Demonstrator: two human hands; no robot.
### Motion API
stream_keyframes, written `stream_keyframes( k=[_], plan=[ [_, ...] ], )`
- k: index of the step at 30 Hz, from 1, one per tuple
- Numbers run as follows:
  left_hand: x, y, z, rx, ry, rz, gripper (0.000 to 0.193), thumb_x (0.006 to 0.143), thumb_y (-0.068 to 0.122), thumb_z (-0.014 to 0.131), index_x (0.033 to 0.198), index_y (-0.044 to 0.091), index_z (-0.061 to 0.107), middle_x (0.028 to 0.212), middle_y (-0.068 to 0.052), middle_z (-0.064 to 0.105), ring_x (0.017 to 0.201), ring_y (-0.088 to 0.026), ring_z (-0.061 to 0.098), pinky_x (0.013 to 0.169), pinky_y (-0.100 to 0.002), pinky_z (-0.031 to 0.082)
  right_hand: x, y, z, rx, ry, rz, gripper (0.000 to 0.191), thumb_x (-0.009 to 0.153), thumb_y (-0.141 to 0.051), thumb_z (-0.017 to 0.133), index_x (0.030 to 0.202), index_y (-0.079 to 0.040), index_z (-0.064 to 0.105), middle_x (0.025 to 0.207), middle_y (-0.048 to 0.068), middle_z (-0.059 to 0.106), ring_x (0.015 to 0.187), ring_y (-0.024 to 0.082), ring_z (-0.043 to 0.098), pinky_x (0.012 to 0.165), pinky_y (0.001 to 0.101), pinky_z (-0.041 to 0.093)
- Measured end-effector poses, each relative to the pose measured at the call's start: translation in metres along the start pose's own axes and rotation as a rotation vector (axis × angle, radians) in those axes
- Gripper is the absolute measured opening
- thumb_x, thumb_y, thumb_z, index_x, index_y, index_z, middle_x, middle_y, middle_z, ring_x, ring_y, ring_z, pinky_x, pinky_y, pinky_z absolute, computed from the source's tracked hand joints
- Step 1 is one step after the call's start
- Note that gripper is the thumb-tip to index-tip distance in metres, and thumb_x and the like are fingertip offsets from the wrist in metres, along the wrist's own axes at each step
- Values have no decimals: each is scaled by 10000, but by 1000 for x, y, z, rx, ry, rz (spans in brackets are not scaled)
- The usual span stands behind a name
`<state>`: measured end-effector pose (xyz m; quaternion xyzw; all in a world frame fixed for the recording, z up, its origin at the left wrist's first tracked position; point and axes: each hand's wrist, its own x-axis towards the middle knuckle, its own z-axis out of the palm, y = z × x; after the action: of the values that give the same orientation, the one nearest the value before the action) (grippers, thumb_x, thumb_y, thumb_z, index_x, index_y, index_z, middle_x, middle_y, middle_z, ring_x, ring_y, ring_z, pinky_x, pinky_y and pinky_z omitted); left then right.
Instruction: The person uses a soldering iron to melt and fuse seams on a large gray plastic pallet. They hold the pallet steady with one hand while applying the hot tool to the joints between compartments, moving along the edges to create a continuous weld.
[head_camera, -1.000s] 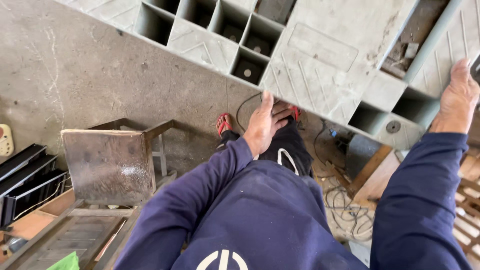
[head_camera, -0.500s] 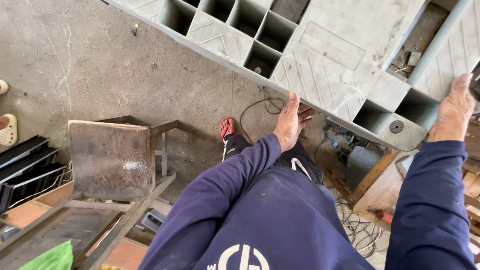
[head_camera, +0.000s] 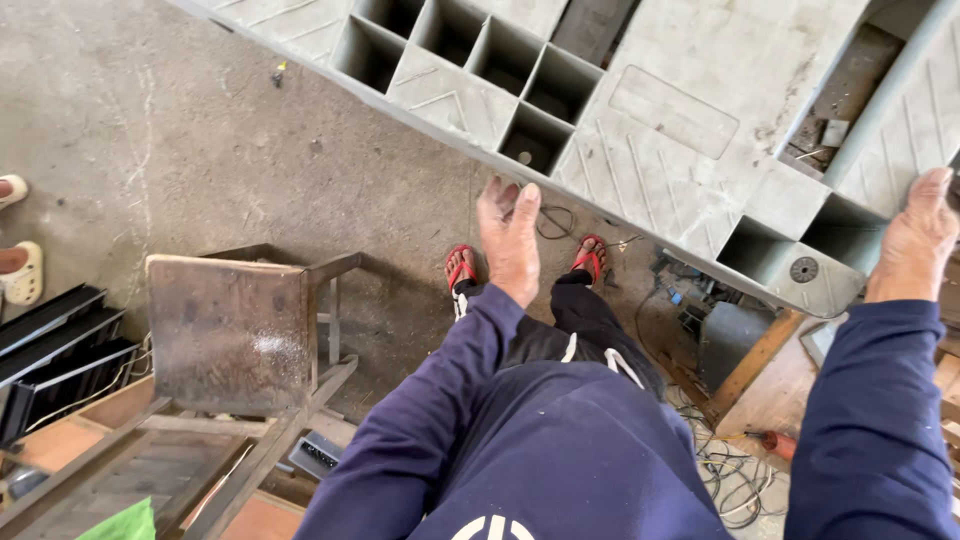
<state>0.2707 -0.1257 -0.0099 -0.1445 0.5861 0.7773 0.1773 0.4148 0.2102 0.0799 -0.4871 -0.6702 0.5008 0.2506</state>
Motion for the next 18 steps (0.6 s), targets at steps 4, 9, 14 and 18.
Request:
stream_keyframes(
  k=[4, 9, 14, 18],
  plan=[
    [23, 27, -8, -56, 4, 48, 770, 929, 314, 740, 1496, -63, 380, 1444, -230, 492, 1319, -302, 492, 1130, -423, 414, -3, 8, -1, -35, 37, 67, 614, 1150, -502, 555, 1439, 40, 568, 1435, 136, 604, 1257, 194, 509, 1081, 351, 378],
    [69, 47, -15, 126, 115, 29, 765, 901, 271, 750, 1484, -31, 356, 1465, -234, 461, 1368, -311, 457, 1157, -440, 381, -11, 23, 0, -66, 39, 109, 495, 1154, -397, 531, 1372, 46, 573, 1349, 162, 606, 1191, 240, 531, 1034, 383, 407],
    [97, 50, -31, 129, 120, 101, 599, 947, 284, 736, 1356, -53, 455, 1394, -211, 519, 1317, -286, 531, 1150, -435, 433, -16, 36, -3, -117, 50, 169, 380, 1158, -292, 506, 1305, 51, 577, 1262, 188, 609, 1124, 286, 553, 987, 414, 436],
    [95, 58, -45, 98, 248, 3, 402, 1076, 371, 526, 1139, -18, 604, 1019, -104, 619, 899, -192, 579, 774, -373, 487, -17, 45, -2, -152, 70, 197, 294, 1161, -209, 487, 1251, 55, 580, 1193, 209, 610, 1071, 323, 571, 950, 439, 459]
  ],
)
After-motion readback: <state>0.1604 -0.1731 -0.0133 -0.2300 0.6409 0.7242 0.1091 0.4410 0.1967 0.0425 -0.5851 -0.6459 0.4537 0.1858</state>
